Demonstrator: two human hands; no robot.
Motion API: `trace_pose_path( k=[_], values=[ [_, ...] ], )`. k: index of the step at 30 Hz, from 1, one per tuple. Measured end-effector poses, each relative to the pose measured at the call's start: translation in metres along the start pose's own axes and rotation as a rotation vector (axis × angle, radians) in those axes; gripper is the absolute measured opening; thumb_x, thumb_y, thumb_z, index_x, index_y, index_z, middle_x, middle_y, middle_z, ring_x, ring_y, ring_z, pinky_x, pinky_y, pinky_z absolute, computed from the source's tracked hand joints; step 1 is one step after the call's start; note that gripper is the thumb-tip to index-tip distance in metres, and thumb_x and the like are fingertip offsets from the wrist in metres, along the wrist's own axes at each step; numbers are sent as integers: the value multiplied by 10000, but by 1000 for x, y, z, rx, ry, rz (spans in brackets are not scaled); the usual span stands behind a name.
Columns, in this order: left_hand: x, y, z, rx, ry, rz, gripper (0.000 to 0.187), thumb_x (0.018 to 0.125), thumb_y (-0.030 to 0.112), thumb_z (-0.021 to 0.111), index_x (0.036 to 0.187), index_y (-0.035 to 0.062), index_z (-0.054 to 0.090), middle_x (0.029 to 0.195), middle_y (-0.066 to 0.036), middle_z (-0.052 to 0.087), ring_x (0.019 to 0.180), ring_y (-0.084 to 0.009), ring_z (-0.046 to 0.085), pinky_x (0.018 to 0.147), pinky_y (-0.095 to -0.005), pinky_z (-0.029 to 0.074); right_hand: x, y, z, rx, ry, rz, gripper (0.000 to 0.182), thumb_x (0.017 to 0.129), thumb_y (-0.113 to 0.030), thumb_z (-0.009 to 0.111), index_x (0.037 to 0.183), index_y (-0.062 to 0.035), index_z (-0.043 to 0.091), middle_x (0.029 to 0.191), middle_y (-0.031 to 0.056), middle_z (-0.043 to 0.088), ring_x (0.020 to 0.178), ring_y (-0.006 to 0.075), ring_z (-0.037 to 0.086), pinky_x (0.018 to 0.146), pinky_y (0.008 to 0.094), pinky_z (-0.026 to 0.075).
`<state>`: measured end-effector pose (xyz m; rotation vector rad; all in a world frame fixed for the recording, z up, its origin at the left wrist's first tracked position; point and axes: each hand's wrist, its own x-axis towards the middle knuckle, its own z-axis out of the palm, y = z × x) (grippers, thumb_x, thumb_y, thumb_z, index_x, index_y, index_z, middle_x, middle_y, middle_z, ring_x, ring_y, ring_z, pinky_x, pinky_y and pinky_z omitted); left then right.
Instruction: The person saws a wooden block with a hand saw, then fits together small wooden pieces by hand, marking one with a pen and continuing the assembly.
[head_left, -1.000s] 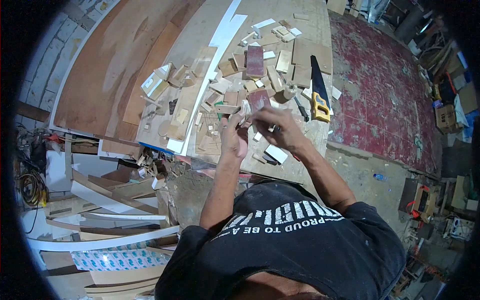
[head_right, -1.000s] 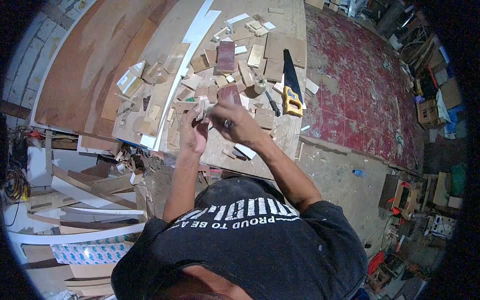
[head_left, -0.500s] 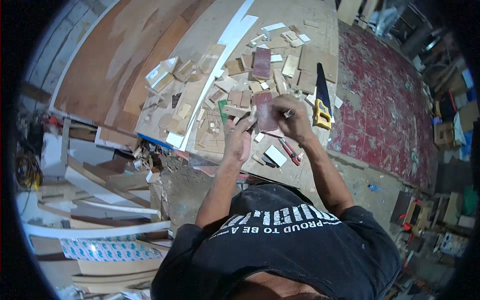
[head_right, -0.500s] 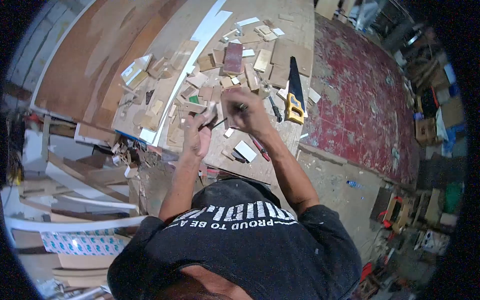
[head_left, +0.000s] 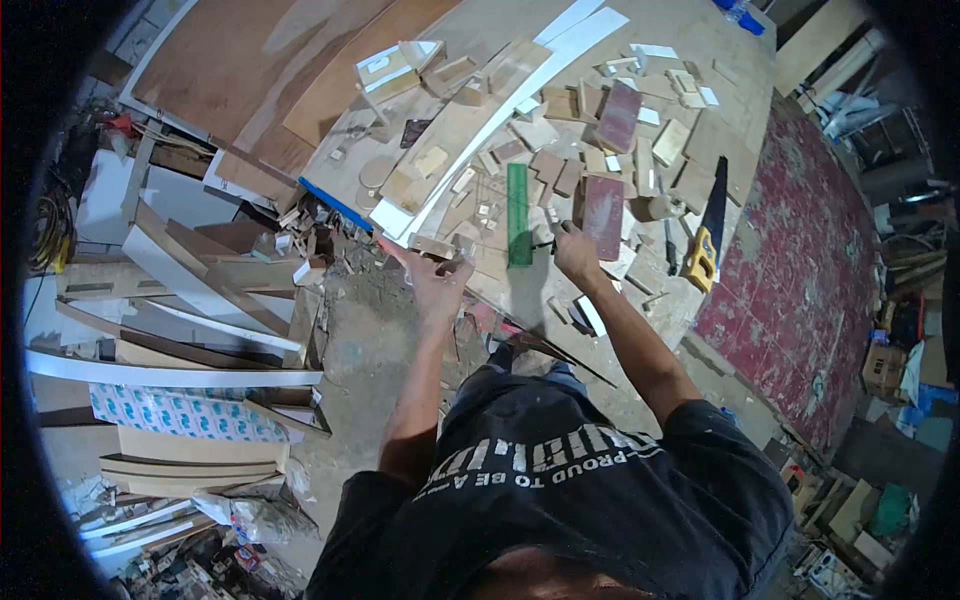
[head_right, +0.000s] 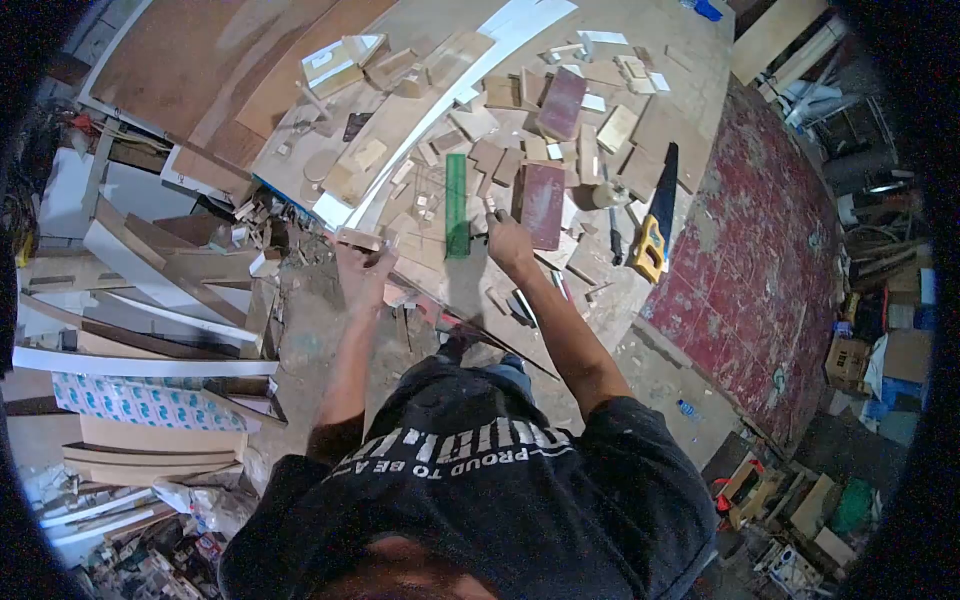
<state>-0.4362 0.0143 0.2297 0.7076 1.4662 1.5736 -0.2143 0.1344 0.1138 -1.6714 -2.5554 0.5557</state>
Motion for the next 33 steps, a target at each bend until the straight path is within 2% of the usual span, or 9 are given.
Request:
trace_pose_path(
  k=[4,6,8,13,14,16,20,28,33],
  values=[
    [38,-20,-37,249,57,175,612,722,-46,725,1231,-19,386,1206,-160,535,1063,-222,564,891,-331,482,45,-6,19,-34,85,-15,385,843,-76,486,1210,-3,577,1184,227,586,1044,383,617,836,488,534],
    [56,-22,-49,576,94,270,560,702,-2,745,1156,-29,417,1169,-165,563,1054,-226,581,874,-346,491,63,-12,22,-51,118,6,449,821,-78,534,1268,-65,562,1181,240,582,1035,391,618,839,480,535],
    [82,-35,-61,561,83,187,564,694,6,747,1157,-27,426,1139,-162,579,1037,-236,592,862,-362,496,77,-21,23,-3,296,-22,515,798,-68,580,1310,-117,548,1198,256,584,991,383,638,807,484,542],
    [105,-16,-49,724,21,270,604,723,5,729,1233,-17,407,1102,-146,591,1012,-224,610,866,-360,520,63,-127,-8,1183,-4,-97,357,891,-136,613,1234,-36,611,920,68,676,849,153,632,749,297,516],
    [111,-25,-49,715,14,273,604,723,5,729,1233,-17,407,1102,-146,591,1012,-224,610,866,-360,520,64,-144,-17,1185,-32,-62,348,899,-124,609,1238,-41,611,926,54,673,852,147,630,754,293,518],
    [125,-52,-51,414,-53,215,598,752,-5,726,1252,-12,396,1151,-131,558,1019,-210,600,880,-351,523,70,-159,-19,1179,-53,-28,340,908,-112,604,1241,-46,611,933,40,670,855,142,628,759,289,520],
    [130,-64,-47,405,69,284,622,702,84,787,1217,-13,451,1053,-171,548,1001,-295,580,847,-392,495,83,-169,-13,1472,-108,150,290,929,-95,592,1213,-37,615,950,63,673,870,132,636,760,284,538],
    [136,-60,-54,-14,71,0,321,880,52,688,1151,5,521,1028,-43,597,857,-126,590,767,-281,520,101,-177,-17,1428,-118,236,226,933,-83,593,1144,-4,621,936,52,680,798,143,653,717,294,556],
    [153,-68,-61,-341,233,-142,240,905,144,685,1084,32,570,945,-37,630,844,-143,609,730,-311,532,110,-178,-15,1467,-64,326,202,929,-90,601,1122,-39,633,927,49,676,778,138,641,684,304,540]
  ],
)
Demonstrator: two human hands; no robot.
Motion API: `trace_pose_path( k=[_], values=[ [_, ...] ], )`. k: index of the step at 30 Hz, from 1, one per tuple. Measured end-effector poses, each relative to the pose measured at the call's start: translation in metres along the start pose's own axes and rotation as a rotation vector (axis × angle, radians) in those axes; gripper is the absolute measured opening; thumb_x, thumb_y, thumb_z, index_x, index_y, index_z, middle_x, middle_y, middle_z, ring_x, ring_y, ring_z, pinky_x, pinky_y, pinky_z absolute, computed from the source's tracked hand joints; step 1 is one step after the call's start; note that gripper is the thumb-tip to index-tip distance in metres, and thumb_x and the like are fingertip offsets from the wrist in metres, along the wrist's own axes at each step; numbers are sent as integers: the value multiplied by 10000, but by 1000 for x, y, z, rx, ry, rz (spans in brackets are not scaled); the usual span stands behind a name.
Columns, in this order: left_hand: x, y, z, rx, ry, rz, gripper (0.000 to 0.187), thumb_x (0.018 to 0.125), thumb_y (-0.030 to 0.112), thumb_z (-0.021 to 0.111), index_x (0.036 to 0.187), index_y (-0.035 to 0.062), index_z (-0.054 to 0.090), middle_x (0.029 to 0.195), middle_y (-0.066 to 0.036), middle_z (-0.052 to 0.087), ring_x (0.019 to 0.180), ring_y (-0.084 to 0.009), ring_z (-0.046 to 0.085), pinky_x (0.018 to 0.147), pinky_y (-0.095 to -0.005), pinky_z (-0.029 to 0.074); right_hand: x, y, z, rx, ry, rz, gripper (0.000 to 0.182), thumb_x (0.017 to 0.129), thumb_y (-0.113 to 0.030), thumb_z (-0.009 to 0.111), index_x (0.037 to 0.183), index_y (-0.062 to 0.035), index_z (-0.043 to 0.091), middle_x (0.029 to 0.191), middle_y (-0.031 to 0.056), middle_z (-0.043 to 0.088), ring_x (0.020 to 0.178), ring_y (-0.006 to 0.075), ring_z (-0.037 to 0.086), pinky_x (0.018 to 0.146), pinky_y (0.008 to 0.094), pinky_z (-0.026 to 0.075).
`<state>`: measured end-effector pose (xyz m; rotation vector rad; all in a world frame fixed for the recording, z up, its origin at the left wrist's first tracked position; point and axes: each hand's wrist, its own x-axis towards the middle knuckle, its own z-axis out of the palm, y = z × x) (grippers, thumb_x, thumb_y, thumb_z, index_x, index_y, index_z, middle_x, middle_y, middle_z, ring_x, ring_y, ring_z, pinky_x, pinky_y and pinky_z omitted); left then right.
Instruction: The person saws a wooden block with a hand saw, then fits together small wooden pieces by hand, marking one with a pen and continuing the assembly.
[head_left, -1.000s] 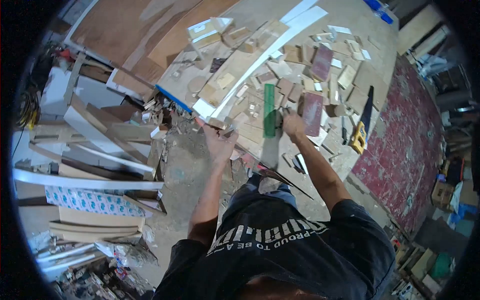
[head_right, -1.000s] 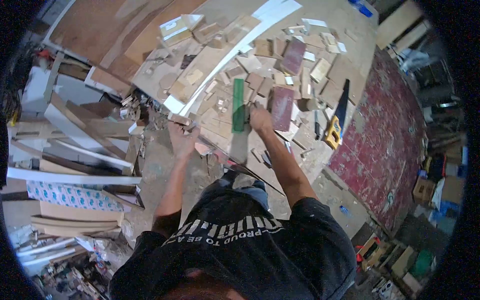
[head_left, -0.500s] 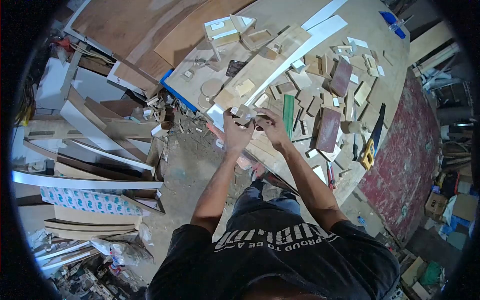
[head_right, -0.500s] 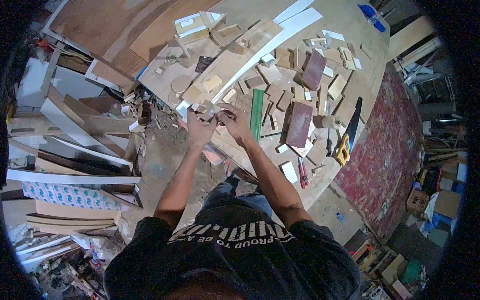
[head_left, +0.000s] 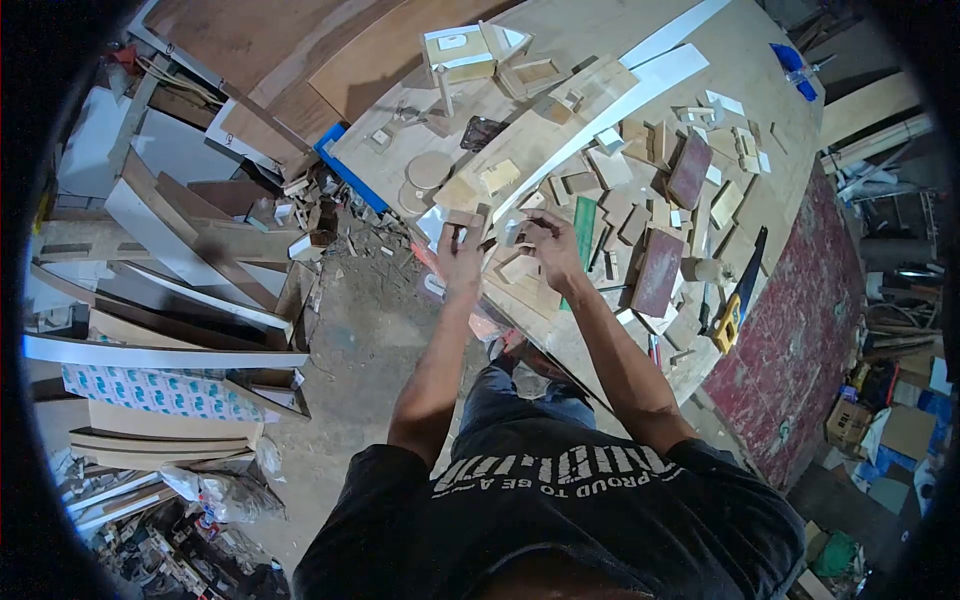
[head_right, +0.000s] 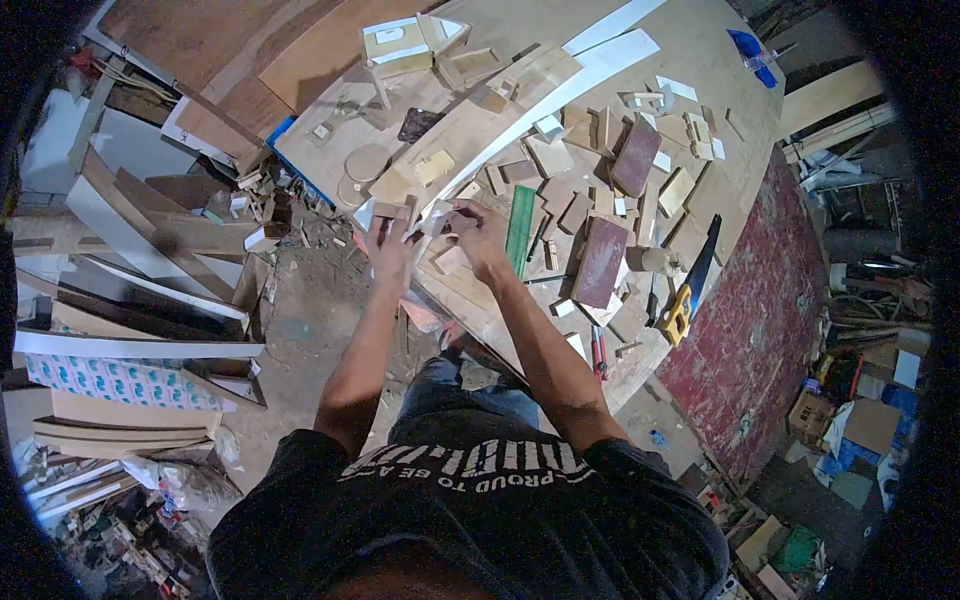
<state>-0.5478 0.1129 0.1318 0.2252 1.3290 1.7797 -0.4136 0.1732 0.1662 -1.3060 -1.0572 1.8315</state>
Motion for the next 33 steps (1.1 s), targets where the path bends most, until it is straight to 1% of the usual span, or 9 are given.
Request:
trace_pose_path(
  k=[8,11,12,14,16,21,23,31,33],
  values=[
    [40,10,-19,-294,50,-316,248,916,220,684,1085,82,564,962,-77,640,855,-242,649,656,-362,532,29,2,-28,166,124,101,201,906,-117,611,1085,-43,668,873,56,675,732,148,643,651,293,522],
    [44,22,-20,-253,106,-346,279,921,272,677,1104,88,572,971,-76,640,851,-246,644,629,-343,512,66,7,-43,-412,142,-242,217,842,-99,615,1015,11,687,731,117,694,657,231,683,627,382,552],
    [46,25,-21,-227,82,-351,284,926,284,667,1111,89,577,979,-69,641,870,-246,640,647,-341,504,84,5,-47,-408,137,-248,217,842,-99,615,1015,11,687,731,117,694,657,231,683,627,382,552],
    [46,29,-25,-263,53,-341,281,930,291,658,1116,95,582,995,-59,643,903,-243,633,675,-342,492,122,-3,-52,-874,129,-683,212,813,-106,613,975,5,692,742,210,678,713,335,694,651,416,553],
    [43,36,-31,-301,39,-327,278,935,298,649,1120,100,587,1011,-49,646,936,-240,625,702,-342,481,150,-22,-42,-1109,183,-681,186,795,-130,620,915,-5,691,785,268,652,756,412,665,659,448,545],
    [22,56,-44,-323,-13,-260,294,947,317,623,1159,117,590,1072,-16,656,992,-216,611,747,-340,458,194,-31,-29,-1393,66,-707,228,813,-224,629,911,-20,659,852,227,683,835,376,680,739,453,557],
    [14,67,-46,-331,-70,-219,314,946,313,629,1177,105,585,1082,-32,659,996,-222,622,737,-339,472,205,-28,-24,-1517,111,-524,245,833,-250,611,930,-30,657,886,218,690,854,371,683,761,451,559],
    [3,70,-71,-400,-105,-181,252,923,232,673,1111,92,581,1024,-58,672,961,-247,663,706,-370,507,200,-17,-32,-1236,134,-678,199,838,-228,624,849,-39,685,762,223,671,761,403,670,707,462,548],
    [3,66,-80,-414,-113,-188,245,927,232,666,1107,89,580,1024,-61,673,956,-246,667,714,-371,512,206,-14,-42,-1225,97,-697,209,854,-223,612,926,-45,696,806,227,677,769,394,675,699,445,549]
  ],
)
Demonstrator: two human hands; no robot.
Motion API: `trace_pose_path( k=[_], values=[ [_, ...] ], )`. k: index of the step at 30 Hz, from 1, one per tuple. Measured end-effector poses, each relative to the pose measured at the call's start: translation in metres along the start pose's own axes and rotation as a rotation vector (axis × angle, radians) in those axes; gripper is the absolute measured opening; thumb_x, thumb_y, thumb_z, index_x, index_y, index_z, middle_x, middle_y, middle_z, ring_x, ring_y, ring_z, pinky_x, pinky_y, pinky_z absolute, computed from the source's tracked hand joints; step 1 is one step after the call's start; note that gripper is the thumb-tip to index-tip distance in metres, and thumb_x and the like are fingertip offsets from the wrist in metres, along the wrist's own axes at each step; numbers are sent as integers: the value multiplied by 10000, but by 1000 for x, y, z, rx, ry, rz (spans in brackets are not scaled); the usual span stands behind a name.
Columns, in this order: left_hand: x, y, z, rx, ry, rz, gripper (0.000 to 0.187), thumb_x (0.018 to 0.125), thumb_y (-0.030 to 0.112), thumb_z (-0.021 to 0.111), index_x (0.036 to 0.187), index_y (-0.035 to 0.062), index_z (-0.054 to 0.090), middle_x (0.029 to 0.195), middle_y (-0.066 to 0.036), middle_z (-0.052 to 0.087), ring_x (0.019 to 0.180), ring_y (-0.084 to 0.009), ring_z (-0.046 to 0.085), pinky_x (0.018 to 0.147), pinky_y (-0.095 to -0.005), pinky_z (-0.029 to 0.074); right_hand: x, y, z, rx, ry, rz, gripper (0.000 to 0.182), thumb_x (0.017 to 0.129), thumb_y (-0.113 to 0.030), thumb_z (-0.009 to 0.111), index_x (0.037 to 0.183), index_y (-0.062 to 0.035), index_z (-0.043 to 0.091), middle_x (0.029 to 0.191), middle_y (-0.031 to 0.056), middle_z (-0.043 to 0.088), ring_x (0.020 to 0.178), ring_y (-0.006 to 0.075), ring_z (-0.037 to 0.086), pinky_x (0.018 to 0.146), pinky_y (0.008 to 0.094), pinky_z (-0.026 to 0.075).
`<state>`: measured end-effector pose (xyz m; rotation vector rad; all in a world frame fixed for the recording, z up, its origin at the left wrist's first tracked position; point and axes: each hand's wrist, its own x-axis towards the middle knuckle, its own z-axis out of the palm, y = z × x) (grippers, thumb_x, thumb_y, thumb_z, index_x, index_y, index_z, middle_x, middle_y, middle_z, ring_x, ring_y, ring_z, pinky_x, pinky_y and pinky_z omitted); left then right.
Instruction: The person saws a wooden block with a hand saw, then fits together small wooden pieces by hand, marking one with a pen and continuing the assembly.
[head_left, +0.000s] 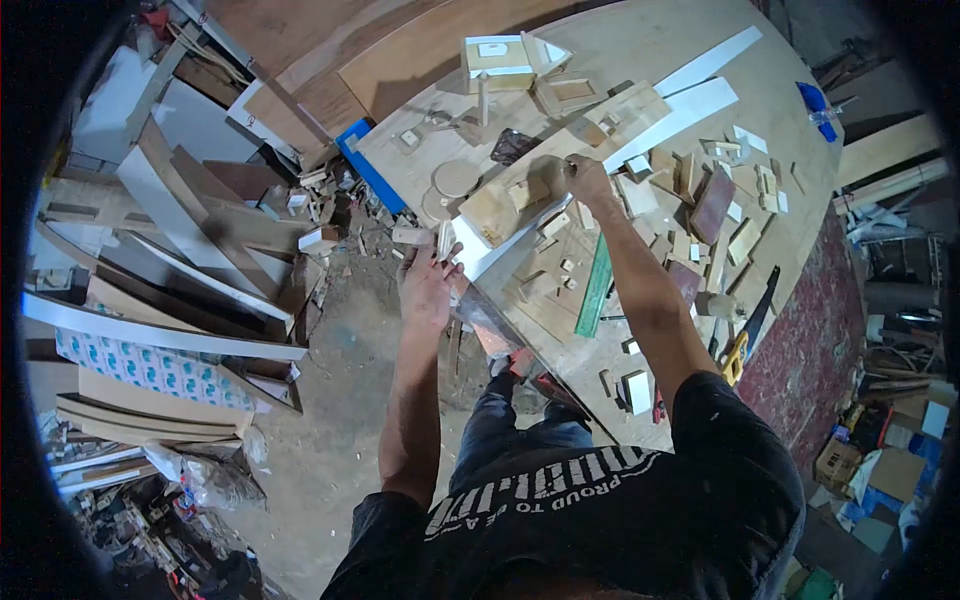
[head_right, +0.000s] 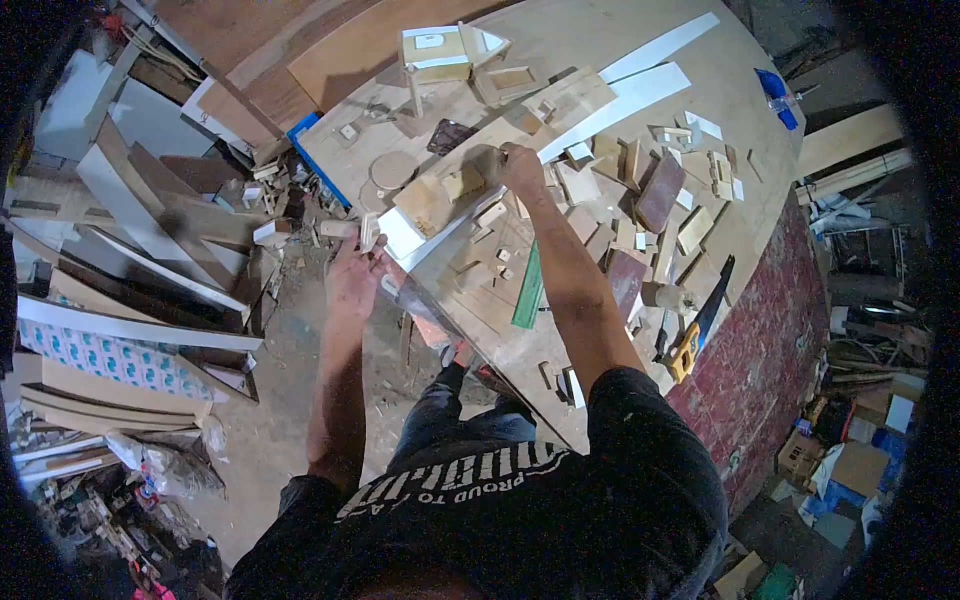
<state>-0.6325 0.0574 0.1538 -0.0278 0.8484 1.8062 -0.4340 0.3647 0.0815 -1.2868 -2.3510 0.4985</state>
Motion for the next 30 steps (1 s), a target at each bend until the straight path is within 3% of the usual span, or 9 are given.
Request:
trace_pose_path(
  k=[6,11,12,15,19,21,27,29,30],
  values=[
    [-11,-6,6,18,39,52,224,943,227,641,1101,83,572,1009,-69,678,940,-250,676,738,-375,526,-5,12,-7,155,-25,70,228,860,-167,605,1035,-60,702,907,216,690,796,382,683,702,410,548],
    [-23,-12,21,38,71,14,307,942,227,632,1156,13,584,1083,-77,666,1019,-231,644,787,-323,515,-24,53,5,302,68,105,300,906,-102,564,1190,-41,639,910,136,704,739,225,685,677,331,537],
    [-20,-17,17,46,55,-12,318,951,238,619,1186,28,580,1094,-82,670,1038,-234,648,810,-334,514,-35,35,-15,428,26,269,345,857,-169,605,1181,-56,644,929,203,701,853,325,686,747,396,532],
    [-29,-27,38,114,-34,-31,317,962,255,601,1202,50,576,1116,-81,672,1069,-230,644,822,-338,511,-91,-8,-66,767,-36,231,366,866,-52,612,1228,2,591,1065,113,666,871,158,633,714,281,527],
    [-52,-57,81,214,-87,-98,277,937,193,647,1169,61,574,1121,-98,670,1087,-250,641,844,-356,524,-181,-83,-140,769,-120,114,564,795,-20,714,1325,-76,530,1345,87,523,1034,188,584,834,311,525],
    [-73,-79,107,214,-80,-145,278,910,152,687,1142,48,574,1083,-102,668,976,-260,676,840,-409,556,-218,-91,-157,712,-64,-3,718,767,-178,791,1401,-111,460,1409,118,504,983,219,615,829,342,526],
    [-152,-169,142,333,-264,-397,260,913,158,682,1120,42,576,1044,-118,672,953,-253,679,800,-375,568,-337,-81,-223,601,22,146,757,749,-239,823,1406,-117,466,1345,144,530,1105,267,578,873,368,513],
    [-187,-207,137,392,-258,-439,237,926,167,663,1109,42,579,1025,-111,674,917,-238,685,753,-354,570,-390,-66,-234,563,53,212,749,744,-240,824,1391,-94,473,1327,158,537,1097,274,578,871,363,512],
    [-203,-225,128,439,-278,-516,235,930,181,656,1103,43,578,1037,-110,671,922,-233,677,740,-353,553,-417,-59,-235,510,120,210,725,744,-264,822,1343,-25,492,1231,167,570,969,281,616,875,378,503]
  ],
)
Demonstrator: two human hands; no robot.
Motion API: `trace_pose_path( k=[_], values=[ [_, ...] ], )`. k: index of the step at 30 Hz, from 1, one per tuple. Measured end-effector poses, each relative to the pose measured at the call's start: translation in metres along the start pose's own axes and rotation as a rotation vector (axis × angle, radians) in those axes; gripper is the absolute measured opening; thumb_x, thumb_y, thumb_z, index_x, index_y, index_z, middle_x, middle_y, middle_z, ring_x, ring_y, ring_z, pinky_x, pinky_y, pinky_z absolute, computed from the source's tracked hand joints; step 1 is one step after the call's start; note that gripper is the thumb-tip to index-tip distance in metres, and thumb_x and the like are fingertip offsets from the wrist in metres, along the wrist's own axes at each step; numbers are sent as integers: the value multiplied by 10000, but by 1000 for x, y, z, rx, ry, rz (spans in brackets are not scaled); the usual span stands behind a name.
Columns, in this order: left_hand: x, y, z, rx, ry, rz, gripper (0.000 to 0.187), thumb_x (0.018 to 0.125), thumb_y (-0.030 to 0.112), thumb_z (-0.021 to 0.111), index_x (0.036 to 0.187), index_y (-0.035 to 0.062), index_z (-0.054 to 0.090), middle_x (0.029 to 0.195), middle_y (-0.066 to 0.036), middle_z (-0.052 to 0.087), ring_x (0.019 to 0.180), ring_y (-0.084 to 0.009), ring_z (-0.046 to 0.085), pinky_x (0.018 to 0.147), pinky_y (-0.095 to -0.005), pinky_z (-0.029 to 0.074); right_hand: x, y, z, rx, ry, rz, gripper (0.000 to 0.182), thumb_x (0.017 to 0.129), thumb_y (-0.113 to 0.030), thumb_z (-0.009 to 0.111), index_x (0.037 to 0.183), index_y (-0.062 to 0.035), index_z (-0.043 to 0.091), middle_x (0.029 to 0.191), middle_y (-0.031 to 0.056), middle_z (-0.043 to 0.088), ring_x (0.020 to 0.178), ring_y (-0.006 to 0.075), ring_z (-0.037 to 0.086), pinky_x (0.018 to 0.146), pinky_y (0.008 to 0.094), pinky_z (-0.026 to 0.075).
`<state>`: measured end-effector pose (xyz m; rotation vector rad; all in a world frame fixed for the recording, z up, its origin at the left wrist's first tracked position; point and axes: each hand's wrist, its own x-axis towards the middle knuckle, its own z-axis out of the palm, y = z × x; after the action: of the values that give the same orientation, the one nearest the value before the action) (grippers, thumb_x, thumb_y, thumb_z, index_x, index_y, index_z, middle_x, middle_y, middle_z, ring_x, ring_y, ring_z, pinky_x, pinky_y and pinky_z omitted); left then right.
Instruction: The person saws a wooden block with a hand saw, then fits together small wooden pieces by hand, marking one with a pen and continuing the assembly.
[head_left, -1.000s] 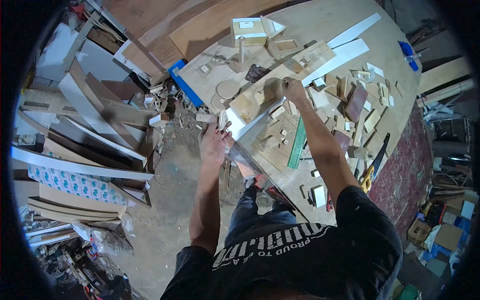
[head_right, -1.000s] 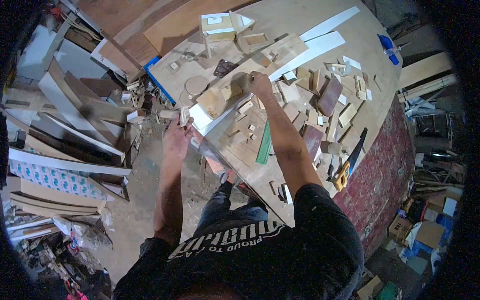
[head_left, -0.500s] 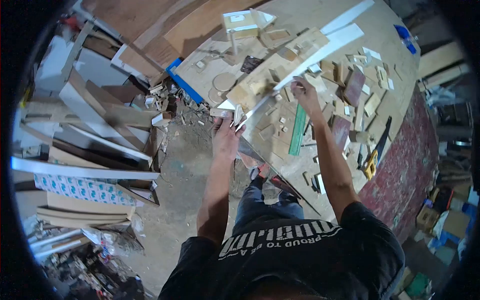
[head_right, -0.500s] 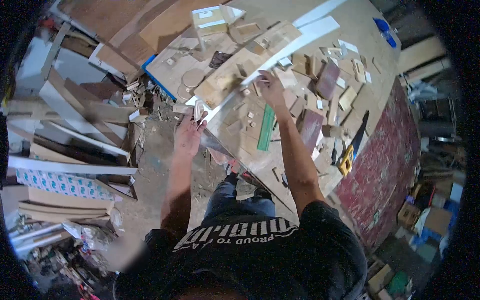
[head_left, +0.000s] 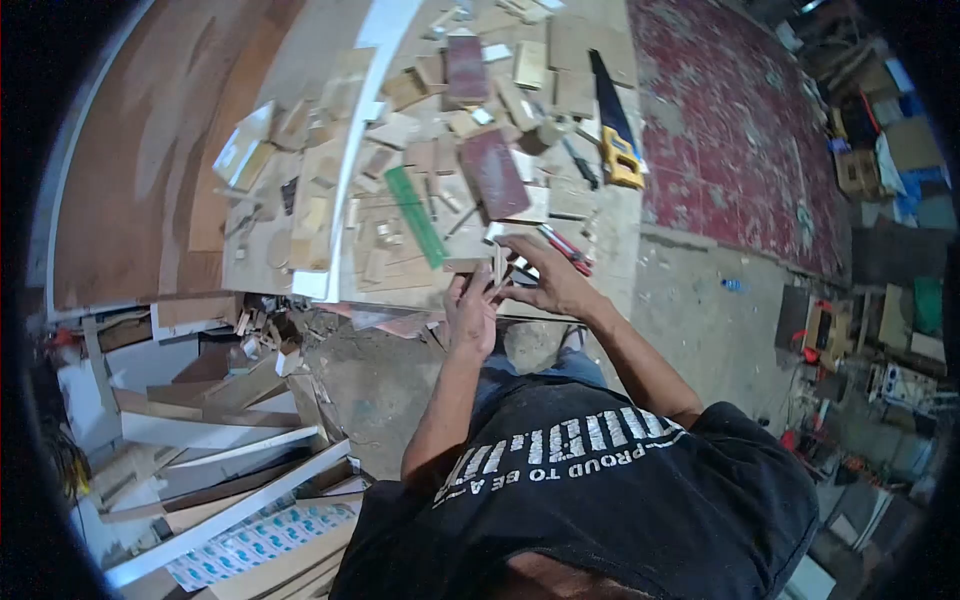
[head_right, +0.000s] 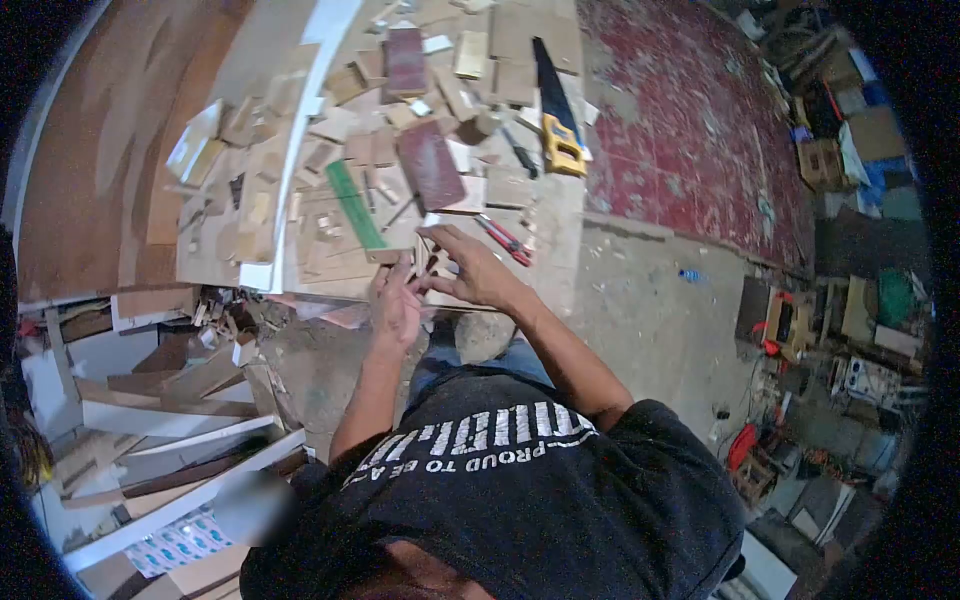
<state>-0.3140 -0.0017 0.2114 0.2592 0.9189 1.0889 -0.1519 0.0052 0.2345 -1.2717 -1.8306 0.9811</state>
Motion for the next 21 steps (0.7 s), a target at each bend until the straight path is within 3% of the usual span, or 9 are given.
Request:
trace_pose_path(
  k=[4,7,9,11,13,16,17,19,21],
  values=[
    [-25,-104,19,106,3,-196,249,943,248,644,1074,50,570,1008,-94,666,889,-198,671,710,-326,523,-97,32,-42,68,13,283,699,724,-189,810,1327,-23,499,1224,173,573,1015,287,612,867,373,509],
    [-41,-163,44,155,52,-254,256,950,268,636,1076,54,575,1014,-83,660,892,-197,669,736,-318,523,-156,63,-61,20,92,294,665,732,-173,798,1315,-31,511,1224,173,576,1015,299,617,858,370,512],
    [-43,-192,52,173,48,-280,251,955,271,629,1077,58,578,1018,-76,657,890,-196,667,753,-314,521,-182,86,-72,66,132,291,732,718,-254,825,1346,-73,494,1163,150,597,1005,280,604,806,383,510],
    [-36,-225,64,248,34,-393,254,964,266,618,1116,64,587,1016,-61,648,898,-183,655,771,-304,514,-205,116,-93,30,161,441,690,722,-192,804,1322,-44,498,1183,182,596,1034,328,610,866,390,513],
    [-25,-250,56,229,125,-373,292,962,266,616,1169,60,596,1036,-58,652,911,-182,641,754,-320,514,-210,154,-102,19,177,416,695,724,-191,797,1330,-50,488,1197,196,594,1079,341,598,911,411,497],
    [8,-279,22,965,135,41,329,911,198,656,1186,23,613,1089,-106,669,922,-228,653,733,-348,524,-205,215,-107,-98,177,326,669,751,-200,761,1342,-59,482,1295,203,551,1188,384,538,1015,447,430],
    [10,-279,21,974,134,32,329,911,198,656,1186,23,613,1089,-106,669,922,-228,653,733,-348,524,-203,229,-110,-91,180,335,669,751,-200,761,1342,-59,482,1295,203,551,1188,384,538,1015,447,430],
    [12,-271,29,1339,107,316,300,855,132,683,1125,11,634,1027,-166,669,927,-302,644,846,-403,492,-197,252,-113,-197,171,195,670,743,-183,755,1344,-61,484,1313,200,532,1224,385,497,1039,449,403],
    [17,-263,47,1340,61,373,307,840,95,670,1130,7,625,1072,-186,634,998,-348,611,900,-428,467,-186,264,-118,-163,152,193,690,725,-157,762,1353,-87,488,1318,194,519,1233,388,475,1052,452,385]
  ],
)
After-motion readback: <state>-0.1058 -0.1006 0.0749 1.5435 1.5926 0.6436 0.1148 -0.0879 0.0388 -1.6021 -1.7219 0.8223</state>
